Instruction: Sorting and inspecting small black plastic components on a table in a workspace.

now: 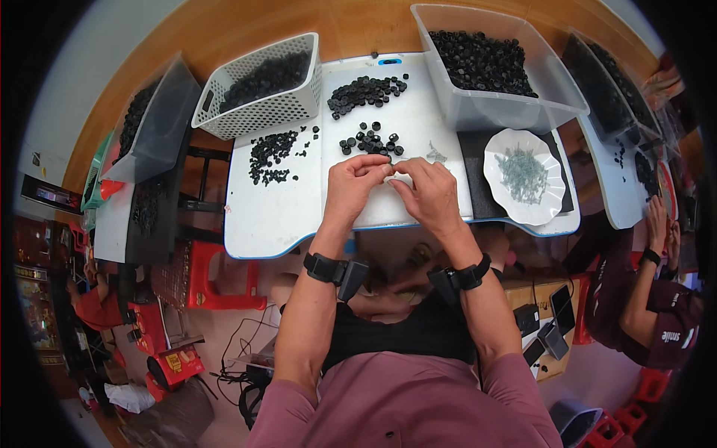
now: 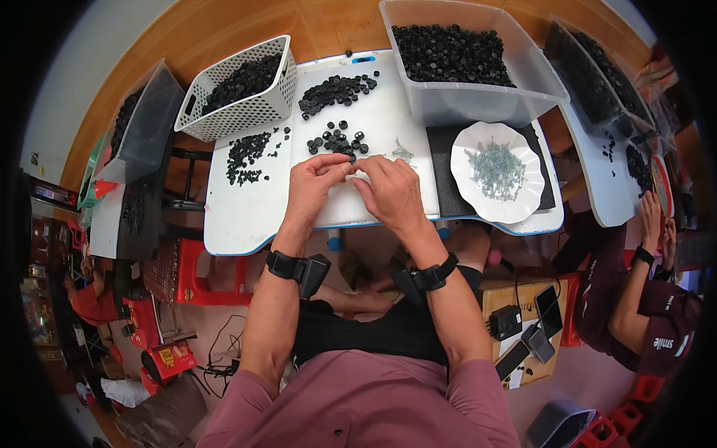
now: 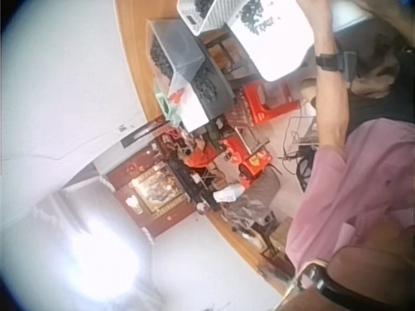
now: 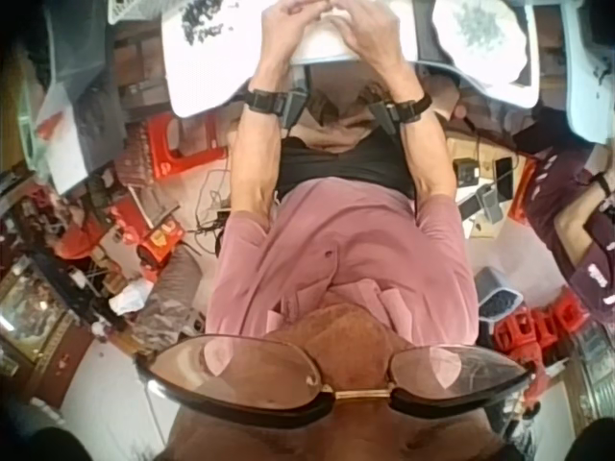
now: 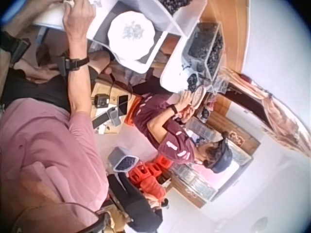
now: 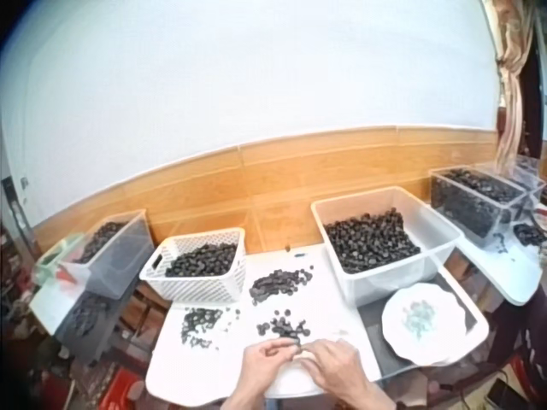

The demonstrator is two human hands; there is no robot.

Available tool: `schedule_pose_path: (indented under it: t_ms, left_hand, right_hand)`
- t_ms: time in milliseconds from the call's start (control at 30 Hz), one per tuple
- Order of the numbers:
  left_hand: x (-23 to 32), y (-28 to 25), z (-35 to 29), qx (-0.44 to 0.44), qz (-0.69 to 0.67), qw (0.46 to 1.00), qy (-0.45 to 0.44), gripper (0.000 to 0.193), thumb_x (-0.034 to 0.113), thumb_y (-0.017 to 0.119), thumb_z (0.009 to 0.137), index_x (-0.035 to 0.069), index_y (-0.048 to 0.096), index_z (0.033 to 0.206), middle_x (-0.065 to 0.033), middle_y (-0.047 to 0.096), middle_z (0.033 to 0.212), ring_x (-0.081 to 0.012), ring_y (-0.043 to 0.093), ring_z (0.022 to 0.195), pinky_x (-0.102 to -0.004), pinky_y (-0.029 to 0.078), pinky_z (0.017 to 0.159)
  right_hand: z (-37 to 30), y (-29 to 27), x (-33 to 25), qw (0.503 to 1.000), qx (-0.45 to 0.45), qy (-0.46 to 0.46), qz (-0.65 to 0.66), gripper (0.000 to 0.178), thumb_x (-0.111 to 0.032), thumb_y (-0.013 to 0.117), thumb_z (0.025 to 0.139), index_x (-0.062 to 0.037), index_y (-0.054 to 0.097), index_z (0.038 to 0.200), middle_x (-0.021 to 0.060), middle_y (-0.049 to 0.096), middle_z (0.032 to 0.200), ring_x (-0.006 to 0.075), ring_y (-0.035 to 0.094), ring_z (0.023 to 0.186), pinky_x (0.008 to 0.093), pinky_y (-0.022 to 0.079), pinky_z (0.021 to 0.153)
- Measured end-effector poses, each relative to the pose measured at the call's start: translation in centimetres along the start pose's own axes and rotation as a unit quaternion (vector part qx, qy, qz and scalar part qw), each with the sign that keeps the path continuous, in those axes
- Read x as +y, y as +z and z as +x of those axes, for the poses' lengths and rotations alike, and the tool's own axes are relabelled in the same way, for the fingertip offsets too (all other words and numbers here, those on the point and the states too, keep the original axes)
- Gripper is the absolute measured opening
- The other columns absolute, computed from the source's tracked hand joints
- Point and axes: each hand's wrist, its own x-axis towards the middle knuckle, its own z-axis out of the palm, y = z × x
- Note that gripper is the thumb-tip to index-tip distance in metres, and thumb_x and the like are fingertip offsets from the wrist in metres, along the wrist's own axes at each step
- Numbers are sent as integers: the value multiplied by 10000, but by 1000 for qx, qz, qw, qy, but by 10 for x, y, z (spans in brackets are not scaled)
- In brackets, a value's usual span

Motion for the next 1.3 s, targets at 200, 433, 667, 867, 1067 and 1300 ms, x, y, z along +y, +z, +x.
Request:
schedule_pose_path:
  t_ms: [200, 433, 667, 867, 1067, 1300]
  left_hand:
    - [6, 3, -1, -5, -2, 1000, -13, 238, 71, 761, 928, -44, 736, 1135, -65, 771, 950, -96, 672, 831, -232, 536, 789]
    - [-19, 17, -4, 123, 262, 942, 169, 235, 166, 868, 780, 35, 764, 945, -81, 638, 810, -216, 629, 732, -348, 517, 674]
    - [-24, 21, 1, 118, 344, 912, 190, 226, 166, 846, 794, 39, 758, 960, -92, 666, 840, -243, 621, 770, -398, 515, 708]
    - [-22, 21, -5, 128, 310, 914, 230, 234, 121, 820, 806, 62, 773, 1028, -65, 719, 877, -177, 599, 728, -323, 521, 679]
    - [-23, 19, -7, 112, 286, 917, 254, 233, 102, 817, 800, 55, 764, 1022, -69, 724, 887, -188, 613, 748, -328, 532, 702]
    - [-21, 18, -11, 87, 281, 924, 245, 190, 99, 809, 798, 58, 752, 975, -80, 724, 907, -254, 638, 820, -378, 529, 755]
  right_hand:
    - [-3, 3, 6, 999, 22, -22, -21, 138, -90, 781, 837, -92, 719, 960, 45, 690, 835, 255, 648, 695, 371, 484, 640]
    - [-6, 5, 7, 986, 57, 138, 69, 106, -60, 756, 835, -70, 715, 933, 68, 710, 839, 275, 630, 630, 370, 497, 603]
    - [-7, 6, 11, 990, 38, 123, 50, 84, -59, 733, 844, -60, 712, 925, 88, 722, 860, 298, 693, 700, 395, 541, 650]
    - [-5, 3, 9, 991, 6, 118, 64, 70, -62, 721, 847, -48, 709, 915, 97, 725, 860, 304, 710, 740, 398, 554, 678]
    - [-5, 4, 10, 993, -6, 106, 55, 67, -68, 719, 840, -40, 705, 900, 102, 724, 844, 295, 715, 759, 396, 560, 697]
    - [-6, 6, 11, 994, -13, 100, 39, 72, -78, 724, 827, -47, 706, 889, 97, 724, 838, 288, 715, 764, 399, 560, 704]
